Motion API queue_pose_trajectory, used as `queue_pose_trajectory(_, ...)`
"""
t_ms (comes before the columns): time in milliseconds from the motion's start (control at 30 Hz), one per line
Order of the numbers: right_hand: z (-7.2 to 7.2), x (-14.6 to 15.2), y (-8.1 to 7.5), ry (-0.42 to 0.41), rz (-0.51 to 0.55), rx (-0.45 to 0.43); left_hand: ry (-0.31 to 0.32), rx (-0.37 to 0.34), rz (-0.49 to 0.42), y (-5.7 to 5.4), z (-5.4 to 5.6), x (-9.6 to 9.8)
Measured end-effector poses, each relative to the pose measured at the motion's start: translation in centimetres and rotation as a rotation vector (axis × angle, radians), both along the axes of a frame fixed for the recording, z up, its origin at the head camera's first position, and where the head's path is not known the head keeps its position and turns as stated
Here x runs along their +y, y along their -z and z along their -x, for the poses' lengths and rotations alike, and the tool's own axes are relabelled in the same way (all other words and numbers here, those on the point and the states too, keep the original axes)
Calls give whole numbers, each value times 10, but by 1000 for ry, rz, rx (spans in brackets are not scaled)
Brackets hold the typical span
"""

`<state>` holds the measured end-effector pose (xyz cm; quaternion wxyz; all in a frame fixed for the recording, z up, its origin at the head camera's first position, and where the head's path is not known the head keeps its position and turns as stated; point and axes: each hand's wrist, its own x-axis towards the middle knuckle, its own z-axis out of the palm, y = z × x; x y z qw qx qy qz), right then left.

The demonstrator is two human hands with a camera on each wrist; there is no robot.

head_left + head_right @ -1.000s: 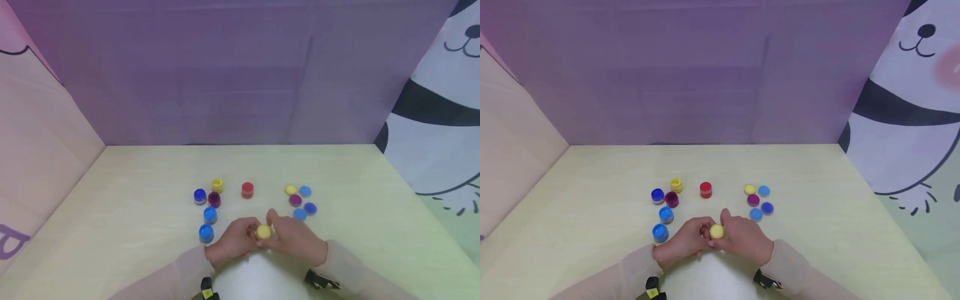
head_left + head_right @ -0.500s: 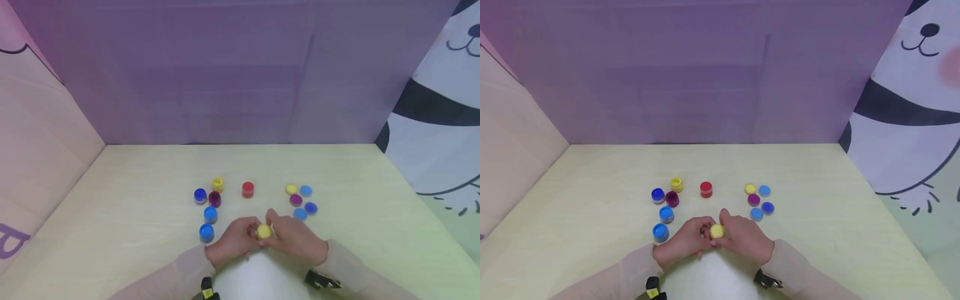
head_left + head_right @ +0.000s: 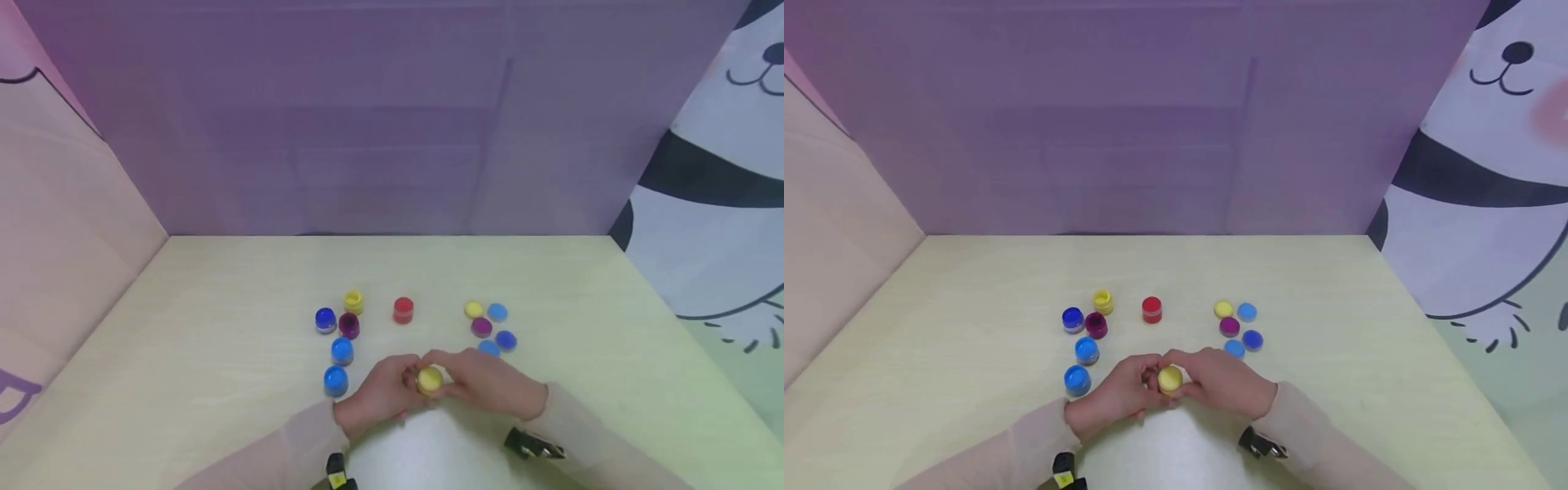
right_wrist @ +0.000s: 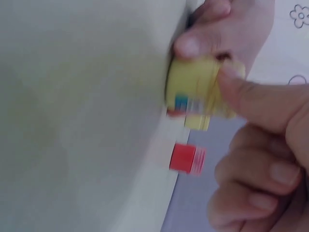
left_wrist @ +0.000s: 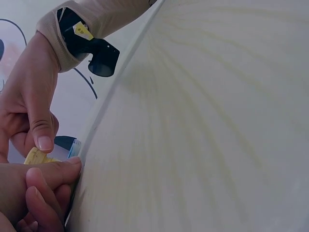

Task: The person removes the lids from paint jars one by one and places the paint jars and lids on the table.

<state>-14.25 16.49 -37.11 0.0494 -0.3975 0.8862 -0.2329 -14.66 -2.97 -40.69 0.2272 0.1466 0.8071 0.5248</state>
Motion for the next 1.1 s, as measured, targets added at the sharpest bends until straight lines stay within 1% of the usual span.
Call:
queue_pose_trajectory(100,3,3,1,-41,13,7,-4,-9,-12,1,0,0)
queue_pose_trajectory(167,3,4,1,-49,13,1,-5,-13,-18,1,-2,1)
queue_pose_trajectory(233,2,4,1,-39,-1,-17,-6,-15,-18,2,-3,1)
queue_pose_trajectory(333,-2,1,1,10,-31,-58,-6,-7,-7,2,-3,0)
queue_pose_trajectory(433,-6,-2,2,87,-42,-96,-6,0,-1,1,-2,-1)
queue_pose_trajectory(533,-10,-6,4,158,-19,-88,-11,-5,-1,1,-1,0)
queue_pose_trajectory(667,-13,-10,6,227,9,-73,-18,-12,-3,0,-1,0)
queue_pose_trajectory(800,-15,-15,7,290,-3,-59,-21,-10,1,-1,-1,1)
queue_pose_trajectory(933,-17,-20,5,329,-30,-19,-27,-22,4,0,-1,1)
queue_pose_trajectory(1033,-17,-21,3,327,-36,10,-26,-21,3,-1,-1,1)
queue_pose_trajectory(1100,-17,-21,2,320,-30,10,-24,-17,5,-1,-1,0)
